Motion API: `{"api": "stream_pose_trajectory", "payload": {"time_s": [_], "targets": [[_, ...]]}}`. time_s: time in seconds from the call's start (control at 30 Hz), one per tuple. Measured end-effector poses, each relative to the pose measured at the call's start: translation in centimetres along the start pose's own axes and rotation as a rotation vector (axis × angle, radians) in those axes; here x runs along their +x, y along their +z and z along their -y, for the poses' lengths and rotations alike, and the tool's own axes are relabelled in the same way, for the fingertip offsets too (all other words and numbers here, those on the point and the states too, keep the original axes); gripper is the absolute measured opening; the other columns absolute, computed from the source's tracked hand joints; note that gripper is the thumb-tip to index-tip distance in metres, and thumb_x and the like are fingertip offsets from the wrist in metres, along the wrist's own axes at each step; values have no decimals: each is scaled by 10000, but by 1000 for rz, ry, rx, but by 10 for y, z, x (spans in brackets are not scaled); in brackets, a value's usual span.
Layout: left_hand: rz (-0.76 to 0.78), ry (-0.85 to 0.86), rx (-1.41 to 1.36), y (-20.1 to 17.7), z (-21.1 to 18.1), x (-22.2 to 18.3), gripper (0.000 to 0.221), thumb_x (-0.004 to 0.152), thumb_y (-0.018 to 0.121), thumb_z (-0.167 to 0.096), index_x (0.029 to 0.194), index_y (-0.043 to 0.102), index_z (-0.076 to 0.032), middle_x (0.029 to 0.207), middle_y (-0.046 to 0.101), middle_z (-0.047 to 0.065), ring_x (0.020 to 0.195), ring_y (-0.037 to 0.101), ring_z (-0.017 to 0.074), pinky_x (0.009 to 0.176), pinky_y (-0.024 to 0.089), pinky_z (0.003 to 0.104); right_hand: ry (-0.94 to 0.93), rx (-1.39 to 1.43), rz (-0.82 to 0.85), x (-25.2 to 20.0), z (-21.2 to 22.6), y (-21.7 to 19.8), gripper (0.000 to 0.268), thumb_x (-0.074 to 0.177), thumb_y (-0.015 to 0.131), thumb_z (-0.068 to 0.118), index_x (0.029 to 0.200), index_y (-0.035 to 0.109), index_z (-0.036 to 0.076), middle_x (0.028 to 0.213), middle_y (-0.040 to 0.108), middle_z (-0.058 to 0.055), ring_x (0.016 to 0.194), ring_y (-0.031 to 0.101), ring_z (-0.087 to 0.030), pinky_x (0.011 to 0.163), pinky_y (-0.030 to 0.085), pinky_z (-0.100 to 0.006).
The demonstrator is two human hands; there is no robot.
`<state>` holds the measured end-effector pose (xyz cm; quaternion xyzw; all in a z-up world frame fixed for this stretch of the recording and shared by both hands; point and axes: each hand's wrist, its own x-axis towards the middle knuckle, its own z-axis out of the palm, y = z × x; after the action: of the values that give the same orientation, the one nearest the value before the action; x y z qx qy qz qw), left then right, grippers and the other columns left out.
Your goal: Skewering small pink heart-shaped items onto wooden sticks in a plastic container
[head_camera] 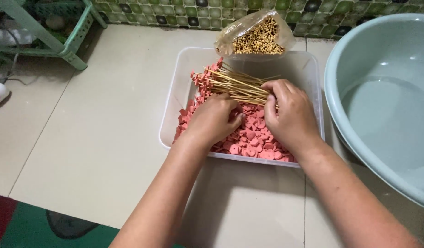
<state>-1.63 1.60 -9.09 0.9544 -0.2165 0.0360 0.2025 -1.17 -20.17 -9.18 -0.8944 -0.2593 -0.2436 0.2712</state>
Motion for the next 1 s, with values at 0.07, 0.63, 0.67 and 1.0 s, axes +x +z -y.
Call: {"api": "stream_pose_trajectory", "payload": {"time_s": [0.07,0.63,0.67,1.0], "targets": [[3,2,2,-2,0,1,279,854,661,-354,876,738,-87,872,671,163,895,675,406,775,552,483,6,-11,3,0,1,-1,268,916,557,45,1155,666,97,1013,692,-122,971,690,-376,816,520,-492],[-7,32,15,-11,-7,-1,233,864,666,-273,873,739,-52,864,676,183,871,675,420,752,561,493,-28,-55,14,1,-1,0,279,926,560,71,1170,679,133,1017,699,-79,968,697,-339,779,516,-463],[-25,36,12,-9,-7,-2,219,853,681,-266,865,738,-55,856,673,175,865,679,418,747,562,491,-33,-67,16,-1,-1,0,280,928,561,71,1177,678,123,1018,696,-86,969,692,-347,776,513,-468],[-99,-22,47,-7,-7,-5,113,856,635,-104,907,729,-71,851,667,158,845,689,405,705,576,497,-48,-53,26,-2,1,-2,280,941,566,64,1197,669,114,1048,692,-89,1000,686,-345,787,500,-457]]}}
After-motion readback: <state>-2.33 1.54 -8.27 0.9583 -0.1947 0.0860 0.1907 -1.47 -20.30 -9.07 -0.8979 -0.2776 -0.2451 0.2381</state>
